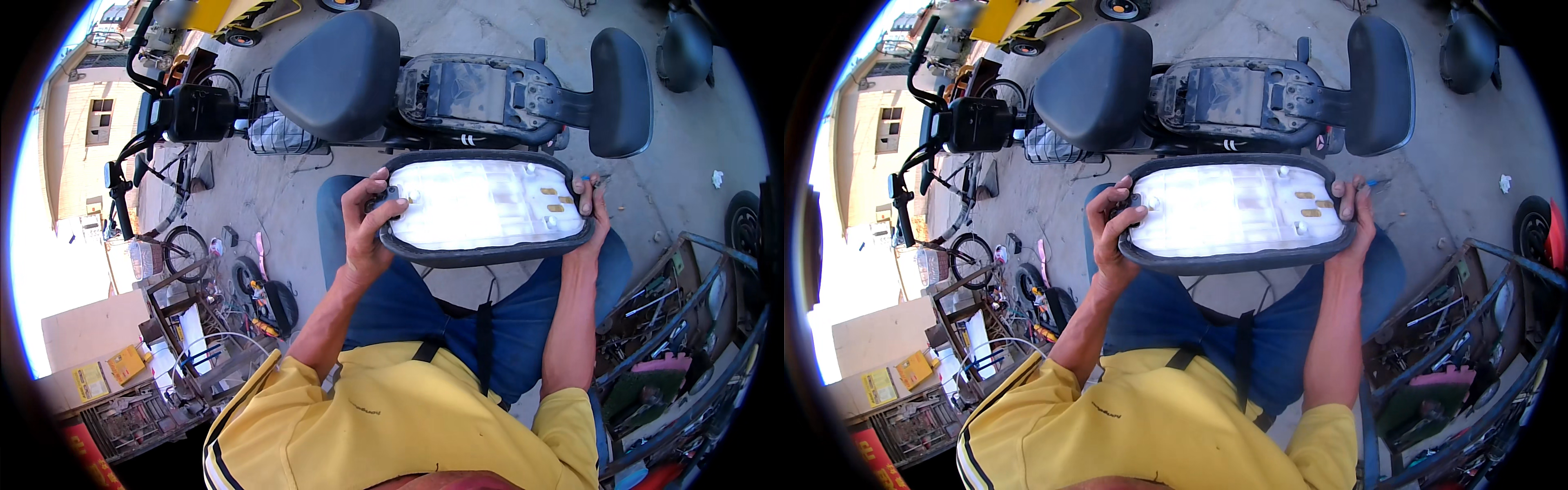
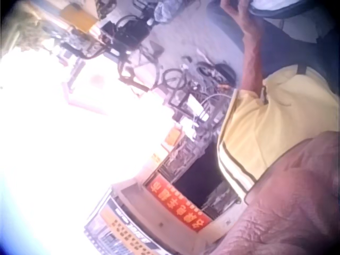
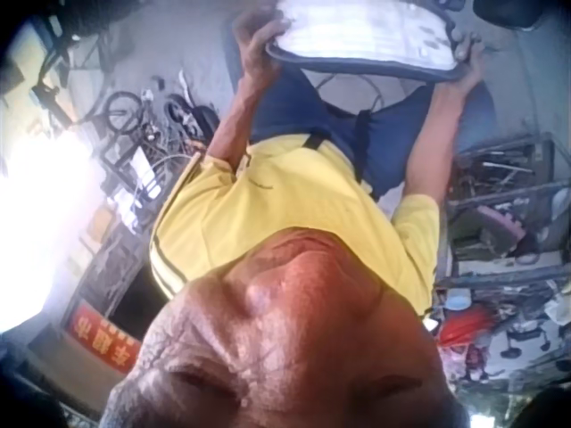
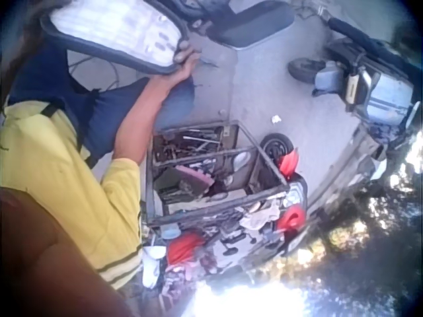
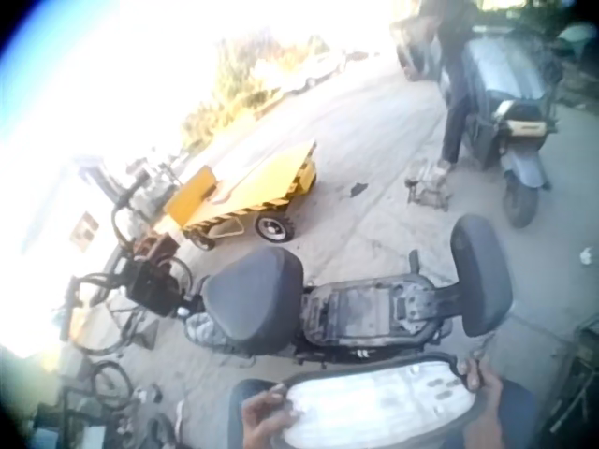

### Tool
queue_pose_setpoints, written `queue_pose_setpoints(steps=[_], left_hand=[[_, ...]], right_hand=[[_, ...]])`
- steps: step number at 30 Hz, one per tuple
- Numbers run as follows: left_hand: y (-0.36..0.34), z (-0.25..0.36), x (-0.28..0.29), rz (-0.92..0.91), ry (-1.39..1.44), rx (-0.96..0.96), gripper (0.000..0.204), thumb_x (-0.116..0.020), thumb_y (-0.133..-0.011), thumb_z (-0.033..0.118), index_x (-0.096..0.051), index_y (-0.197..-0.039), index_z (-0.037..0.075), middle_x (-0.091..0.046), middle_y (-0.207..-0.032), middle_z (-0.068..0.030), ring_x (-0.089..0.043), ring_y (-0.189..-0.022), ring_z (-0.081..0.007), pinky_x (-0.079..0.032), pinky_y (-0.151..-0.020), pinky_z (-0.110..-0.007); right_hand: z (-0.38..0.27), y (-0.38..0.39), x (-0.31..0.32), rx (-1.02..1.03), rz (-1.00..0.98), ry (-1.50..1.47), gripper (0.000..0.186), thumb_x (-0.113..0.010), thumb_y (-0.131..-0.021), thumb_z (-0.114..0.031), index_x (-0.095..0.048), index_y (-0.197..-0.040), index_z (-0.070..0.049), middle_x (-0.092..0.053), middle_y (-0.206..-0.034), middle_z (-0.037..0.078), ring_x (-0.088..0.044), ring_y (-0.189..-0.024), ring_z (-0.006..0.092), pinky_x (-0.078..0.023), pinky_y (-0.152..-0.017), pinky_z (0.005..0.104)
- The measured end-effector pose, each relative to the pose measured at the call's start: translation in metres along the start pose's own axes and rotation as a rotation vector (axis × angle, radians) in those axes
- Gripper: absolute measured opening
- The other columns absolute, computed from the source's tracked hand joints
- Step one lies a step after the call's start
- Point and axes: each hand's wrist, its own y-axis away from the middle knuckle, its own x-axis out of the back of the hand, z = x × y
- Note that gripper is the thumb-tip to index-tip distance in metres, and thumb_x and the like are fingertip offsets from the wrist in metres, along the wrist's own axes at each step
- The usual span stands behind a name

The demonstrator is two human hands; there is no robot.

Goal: The person repairs the wiring under the seat of a mobility scooter, then reassembles the seat and backrest. The person manipulates wires and connectors under the seat, then places the seat cover and backrest back onto the scooter frame.

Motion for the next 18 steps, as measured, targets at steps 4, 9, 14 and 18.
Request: queue_pose_setpoints(steps=[4, 9, 14, 18], left_hand=[[0.001, -0.007, 0.000, -0.050, 0.042, 0.040, 0.061, -0.088, -0.075, -0.005, -0.064, -0.126, 0.017, -0.047, -0.137, -0.0153, -0.051, -0.140, -0.0455, -0.049, -0.113, -0.050], [0.002, -0.014, -0.005, -0.001, 0.069, 0.041, 0.058, -0.086, -0.077, -0.007, -0.065, -0.125, 0.016, -0.044, -0.141, -0.0162, -0.047, -0.143, -0.0470, -0.044, -0.117, -0.054], [0.000, -0.007, -0.016, 0.070, 0.068, -0.021, 0.053, -0.084, -0.079, -0.008, -0.066, -0.124, 0.013, -0.039, -0.143, -0.0147, -0.046, -0.144, -0.0487, -0.041, -0.120, -0.055], [0.006, -0.010, -0.022, 0.122, 0.091, -0.004, 0.055, -0.085, -0.078, -0.008, -0.067, -0.125, 0.015, -0.035, -0.139, -0.0099, -0.048, -0.142, -0.0477, -0.043, -0.120, -0.054]], right_hand=[[-0.002, 0.010, 0.003, -0.003, 0.045, 0.004, 0.024, -0.051, -0.112, -0.025, -0.061, -0.119, -0.004, -0.046, -0.070, 0.000, -0.056, -0.103, 0.0181, -0.042, -0.104, 0.0347], [-0.003, 0.017, 0.009, -0.002, 0.004, 0.017, 0.024, -0.050, -0.113, -0.026, -0.061, -0.118, -0.005, -0.047, -0.071, 0.000, -0.055, -0.103, 0.0187, -0.042, -0.104, 0.0344], [-0.009, 0.019, -0.007, 0.055, 0.058, -0.078, 0.022, -0.049, -0.113, -0.023, -0.057, -0.117, -0.002, -0.043, -0.066, 0.000, -0.053, -0.099, 0.0171, -0.041, -0.101, 0.0307], [-0.012, 0.017, 0.007, 0.034, -0.011, -0.169, 0.028, -0.046, -0.114, -0.025, -0.062, -0.114, -0.003, -0.042, -0.066, -0.001, -0.056, -0.100, 0.0178, -0.042, -0.104, 0.0326]])
